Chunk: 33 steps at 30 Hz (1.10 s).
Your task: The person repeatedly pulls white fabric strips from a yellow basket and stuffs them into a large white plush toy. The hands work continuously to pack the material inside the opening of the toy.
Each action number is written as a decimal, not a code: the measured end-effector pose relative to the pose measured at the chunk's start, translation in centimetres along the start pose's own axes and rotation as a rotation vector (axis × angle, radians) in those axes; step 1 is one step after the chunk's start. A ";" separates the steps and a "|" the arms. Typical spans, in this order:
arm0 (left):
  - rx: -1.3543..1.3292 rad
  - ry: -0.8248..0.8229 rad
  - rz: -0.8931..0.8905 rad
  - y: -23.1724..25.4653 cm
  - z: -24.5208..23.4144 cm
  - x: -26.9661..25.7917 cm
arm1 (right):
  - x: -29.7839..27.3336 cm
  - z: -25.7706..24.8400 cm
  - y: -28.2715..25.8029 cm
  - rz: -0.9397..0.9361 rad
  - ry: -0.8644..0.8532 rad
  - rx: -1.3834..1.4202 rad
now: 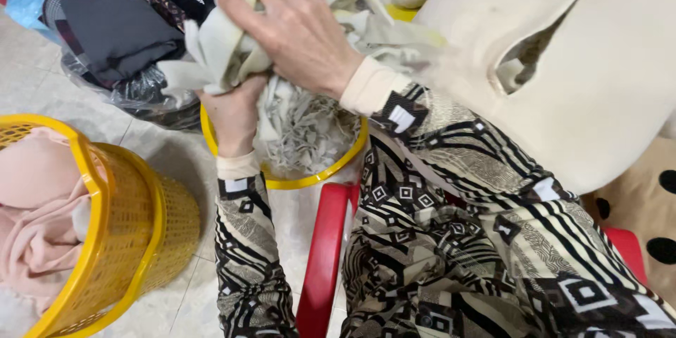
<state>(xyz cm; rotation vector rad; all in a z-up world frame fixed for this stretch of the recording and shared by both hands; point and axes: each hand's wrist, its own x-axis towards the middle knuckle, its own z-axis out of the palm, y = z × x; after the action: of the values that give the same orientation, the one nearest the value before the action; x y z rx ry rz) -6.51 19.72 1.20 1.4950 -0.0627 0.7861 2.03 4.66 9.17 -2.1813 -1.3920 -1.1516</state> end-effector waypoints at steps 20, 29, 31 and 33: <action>-0.768 0.083 -0.260 -15.8 -5.4 -6.0 | -9.8 10.3 2.3 0.522 -0.091 0.490; -0.449 0.576 -0.930 -17.7 1.2 -13.6 | -11.7 11.6 2.0 0.743 -0.070 0.354; -0.411 0.350 -0.878 -16.7 3.4 -13.7 | -11.9 12.0 1.5 0.731 -0.091 0.293; -0.421 0.233 -0.778 -15.6 5.0 -13.1 | -12.6 12.1 0.4 0.703 -0.169 0.255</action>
<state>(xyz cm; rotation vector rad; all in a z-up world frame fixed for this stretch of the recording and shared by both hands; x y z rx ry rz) -6.51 11.46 -18.12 0.9012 0.4768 0.2765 5.32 4.27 -7.99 -2.3124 -0.6571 -0.5129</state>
